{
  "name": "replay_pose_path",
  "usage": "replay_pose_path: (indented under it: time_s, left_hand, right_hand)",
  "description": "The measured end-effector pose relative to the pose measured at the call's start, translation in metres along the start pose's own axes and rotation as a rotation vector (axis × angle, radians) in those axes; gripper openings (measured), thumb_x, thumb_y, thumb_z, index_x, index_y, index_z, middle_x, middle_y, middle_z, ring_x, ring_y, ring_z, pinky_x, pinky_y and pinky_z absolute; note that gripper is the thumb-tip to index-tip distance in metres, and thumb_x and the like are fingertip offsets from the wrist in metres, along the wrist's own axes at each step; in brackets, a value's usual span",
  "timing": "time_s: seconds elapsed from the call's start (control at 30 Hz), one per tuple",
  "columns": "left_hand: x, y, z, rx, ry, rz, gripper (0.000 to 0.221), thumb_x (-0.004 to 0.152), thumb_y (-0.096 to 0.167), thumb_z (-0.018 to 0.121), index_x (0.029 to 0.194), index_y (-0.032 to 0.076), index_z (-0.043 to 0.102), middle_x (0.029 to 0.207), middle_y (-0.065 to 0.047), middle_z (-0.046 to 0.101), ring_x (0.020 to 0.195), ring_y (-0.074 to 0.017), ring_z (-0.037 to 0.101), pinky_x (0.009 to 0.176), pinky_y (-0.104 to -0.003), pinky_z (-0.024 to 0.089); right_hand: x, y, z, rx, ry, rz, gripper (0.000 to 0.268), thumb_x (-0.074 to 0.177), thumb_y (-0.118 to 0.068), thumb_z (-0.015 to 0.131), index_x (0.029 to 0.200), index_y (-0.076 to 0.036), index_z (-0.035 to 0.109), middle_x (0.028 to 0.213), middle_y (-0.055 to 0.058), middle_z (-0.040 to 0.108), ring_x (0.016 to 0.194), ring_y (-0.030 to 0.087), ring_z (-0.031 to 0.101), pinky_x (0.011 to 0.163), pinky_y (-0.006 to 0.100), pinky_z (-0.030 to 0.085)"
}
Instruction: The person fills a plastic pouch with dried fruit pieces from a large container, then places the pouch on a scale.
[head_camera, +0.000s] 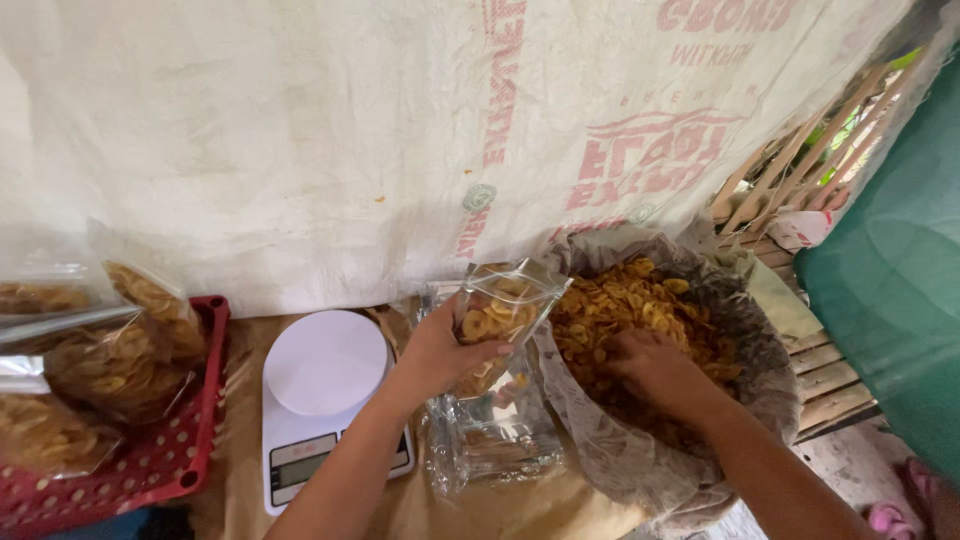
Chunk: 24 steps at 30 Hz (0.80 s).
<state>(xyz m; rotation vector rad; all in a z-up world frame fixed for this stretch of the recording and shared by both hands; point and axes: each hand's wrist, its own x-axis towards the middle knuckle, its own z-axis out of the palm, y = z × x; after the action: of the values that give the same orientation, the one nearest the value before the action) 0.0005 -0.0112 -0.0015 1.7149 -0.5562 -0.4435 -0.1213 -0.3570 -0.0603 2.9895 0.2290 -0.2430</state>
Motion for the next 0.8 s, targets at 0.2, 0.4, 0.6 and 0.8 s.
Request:
replay_pose_path:
  time_s: [0.2, 0.4, 0.6, 0.8]
  left_hand:
    - [0.002, -0.011, -0.002, -0.067, 0.011, 0.129, 0.057, 0.075, 0.021, 0.089, 0.123, 0.0, 0.064, 0.105, -0.008, 0.078, 0.093, -0.0125, 0.072, 0.083, -0.03, 0.058]
    - [0.001, -0.011, -0.001, -0.074, -0.012, 0.151, 0.061, 0.075, 0.019, 0.089, 0.127, 0.001, 0.061, 0.107, -0.006, 0.076, 0.094, -0.0111, 0.07, 0.085, -0.028, 0.056]
    - [0.0, -0.01, 0.002, -0.097, -0.013, 0.127, 0.058, 0.075, 0.019, 0.089, 0.123, 0.0, 0.063, 0.103, -0.005, 0.076, 0.09, -0.0094, 0.067, 0.081, -0.028, 0.056]
    - [-0.003, -0.002, 0.002, -0.096, -0.015, 0.096, 0.055, 0.076, 0.018, 0.09, 0.122, -0.001, 0.064, 0.1, -0.007, 0.074, 0.088, -0.0107, 0.065, 0.079, -0.029, 0.055]
  right_hand:
    - [-0.009, 0.034, -0.011, 0.353, 0.419, 0.138, 0.036, 0.082, -0.012, 0.07, 0.118, -0.011, 0.073, 0.128, 0.011, 0.065, 0.115, 0.031, 0.065, 0.093, 0.041, 0.055]
    - [-0.019, 0.027, -0.039, 0.752, 0.439, 0.633, 0.037, 0.096, -0.023, 0.071, 0.131, -0.013, 0.069, 0.11, 0.011, 0.077, 0.094, 0.025, 0.073, 0.083, 0.04, 0.056]
    - [-0.026, 0.013, -0.038, 0.732, 0.735, 0.427, 0.042, 0.096, -0.023, 0.065, 0.135, -0.01, 0.064, 0.12, 0.013, 0.073, 0.1, 0.021, 0.072, 0.082, 0.035, 0.054]
    - [-0.033, -0.005, -0.032, 0.525, 0.431, 0.308, 0.027, 0.087, -0.022, 0.074, 0.112, -0.01, 0.076, 0.109, 0.011, 0.072, 0.101, 0.03, 0.071, 0.087, 0.038, 0.055]
